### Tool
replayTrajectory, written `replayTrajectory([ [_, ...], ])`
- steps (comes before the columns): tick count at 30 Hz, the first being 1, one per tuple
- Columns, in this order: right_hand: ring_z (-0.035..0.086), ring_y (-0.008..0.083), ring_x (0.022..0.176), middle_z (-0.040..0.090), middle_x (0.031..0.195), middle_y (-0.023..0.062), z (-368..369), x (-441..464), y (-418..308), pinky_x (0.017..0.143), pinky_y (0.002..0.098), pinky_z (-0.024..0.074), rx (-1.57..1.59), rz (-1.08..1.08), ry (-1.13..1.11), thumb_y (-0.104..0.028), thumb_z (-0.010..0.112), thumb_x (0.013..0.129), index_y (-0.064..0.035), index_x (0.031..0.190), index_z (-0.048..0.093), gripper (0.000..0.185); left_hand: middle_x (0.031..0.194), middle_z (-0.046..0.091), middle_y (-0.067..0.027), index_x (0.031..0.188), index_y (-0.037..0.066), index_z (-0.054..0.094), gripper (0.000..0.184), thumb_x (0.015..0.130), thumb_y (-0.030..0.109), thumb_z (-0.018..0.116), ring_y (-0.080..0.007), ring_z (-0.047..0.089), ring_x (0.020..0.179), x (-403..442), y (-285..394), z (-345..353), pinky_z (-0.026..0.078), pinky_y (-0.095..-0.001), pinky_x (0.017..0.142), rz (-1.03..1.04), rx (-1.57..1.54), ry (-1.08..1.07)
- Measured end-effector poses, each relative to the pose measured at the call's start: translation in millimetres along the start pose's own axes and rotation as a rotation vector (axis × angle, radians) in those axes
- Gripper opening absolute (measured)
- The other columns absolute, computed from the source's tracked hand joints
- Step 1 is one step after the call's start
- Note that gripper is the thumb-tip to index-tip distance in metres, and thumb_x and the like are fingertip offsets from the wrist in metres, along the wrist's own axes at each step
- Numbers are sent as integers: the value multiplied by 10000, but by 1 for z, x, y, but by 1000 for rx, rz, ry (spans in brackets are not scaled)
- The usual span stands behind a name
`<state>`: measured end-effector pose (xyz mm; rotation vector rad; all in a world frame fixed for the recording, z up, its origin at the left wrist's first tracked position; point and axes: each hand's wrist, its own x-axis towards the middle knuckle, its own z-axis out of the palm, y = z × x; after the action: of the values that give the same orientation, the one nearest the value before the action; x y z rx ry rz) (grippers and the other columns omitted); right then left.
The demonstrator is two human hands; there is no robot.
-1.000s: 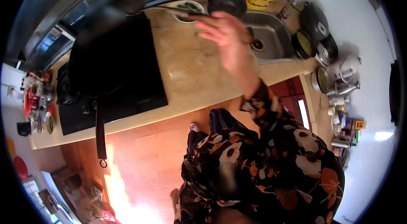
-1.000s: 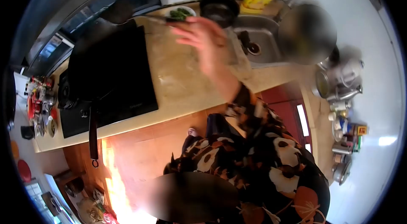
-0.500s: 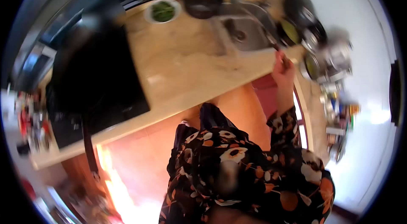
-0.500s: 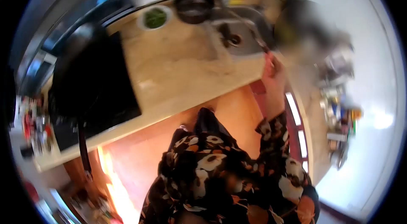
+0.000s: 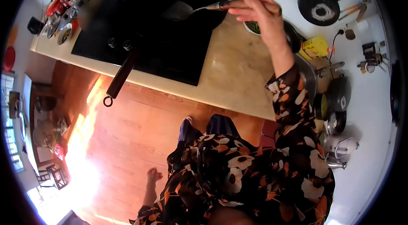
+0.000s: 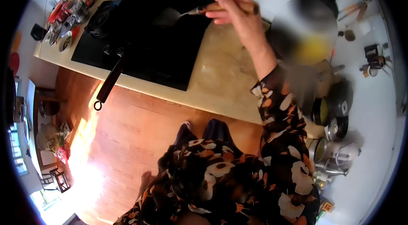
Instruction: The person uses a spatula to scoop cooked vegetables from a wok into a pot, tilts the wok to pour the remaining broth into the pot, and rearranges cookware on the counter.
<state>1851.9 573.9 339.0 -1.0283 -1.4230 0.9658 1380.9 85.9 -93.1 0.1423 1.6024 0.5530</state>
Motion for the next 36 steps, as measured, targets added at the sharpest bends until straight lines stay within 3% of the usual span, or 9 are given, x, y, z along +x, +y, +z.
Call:
replayTrajectory([
  [3, 684, 245, 807, 670, 913, 164, -1, 20, -23, 626, 254, 536, -175, 43, -34, -218, 522, 904, 25, 1011, 588, 274, 711, 617, -156, 1004, 49, 530, 216, 873, 221, 531, -259, 612, 543, -31, -140, -64, 530, -348, 466, -219, -59, 227],
  [8, 687, 219, 740, 648, 906, 112, 24, 18, 28, 561, 234, 533, -13, 62, 137, -208, 584, 888, -24, 957, 610, 199, 729, 620, -166, 1065, 36, 501, 274, 879, 233, 546, -255, 619, 554, -93, -184, -59, 535, -341, 481, -457, -17, 230],
  [13, 664, 201, 858, 642, 964, 120, 105, 7, 114, 703, 250, 536, 274, -154, 277, -137, 557, 916, 17, 1001, 576, 177, 747, 623, -176, 1125, 24, 471, 338, 885, 244, 562, -251, 626, 566, -64, -138, -56, 540, -334, 497, -316, -10, 192],
  [21, 655, 243, 910, 623, 1000, 151, 88, 2, 96, 761, 294, 539, 426, -271, 459, -117, 510, 935, 29, 1044, 542, 185, 762, 629, -189, 1171, 4, 464, 398, 887, 256, 585, -251, 632, 564, 5, 62, -10, 549, -330, 519, 199, 43, 64],
  [22, 651, 327, 916, 613, 1003, 188, 70, -13, 86, 765, 362, 553, 379, -301, 491, -152, 505, 939, 53, 1055, 524, 236, 757, 632, -185, 1164, 32, 473, 386, 885, 270, 594, -255, 633, 558, 21, 54, -22, 550, -343, 506, 196, 21, 10],
  [24, 654, 291, 911, 617, 1002, 170, 27, -57, 68, 763, 334, 551, 431, -346, 574, -122, 517, 930, 37, 1044, 533, 197, 738, 623, -163, 1012, 87, 550, 257, 878, 302, 589, -257, 632, 563, 86, -10, -74, 545, -389, 475, 160, -9, -84],
  [27, 644, 364, 910, 586, 1074, 181, -41, -142, 43, 754, 412, 552, 241, -328, 782, -156, 468, 940, 22, 1080, 508, 230, 730, 617, -153, 998, 88, 549, 245, 883, 303, 577, -252, 628, 565, 60, 19, -62, 543, -382, 480, -146, 286, -27],
  [31, 590, 340, 1055, 576, 1145, 198, -121, -263, 24, 855, 375, 520, 345, -140, 1345, -251, 429, 944, 1, 1074, 530, 301, 718, 608, -140, 978, 89, 548, 233, 889, 303, 562, -245, 624, 566, 48, 48, -60, 542, -374, 486, -241, 411, -38],
  [36, 564, 291, 1109, 580, 1166, 201, -180, -344, 60, 869, 333, 535, 1096, -121, 1362, -166, 416, 924, 66, 1107, 520, 313, 703, 597, -124, 954, 90, 546, 221, 897, 304, 542, -236, 618, 568, 45, 74, -84, 539, -364, 494, -266, 457, -42],
])
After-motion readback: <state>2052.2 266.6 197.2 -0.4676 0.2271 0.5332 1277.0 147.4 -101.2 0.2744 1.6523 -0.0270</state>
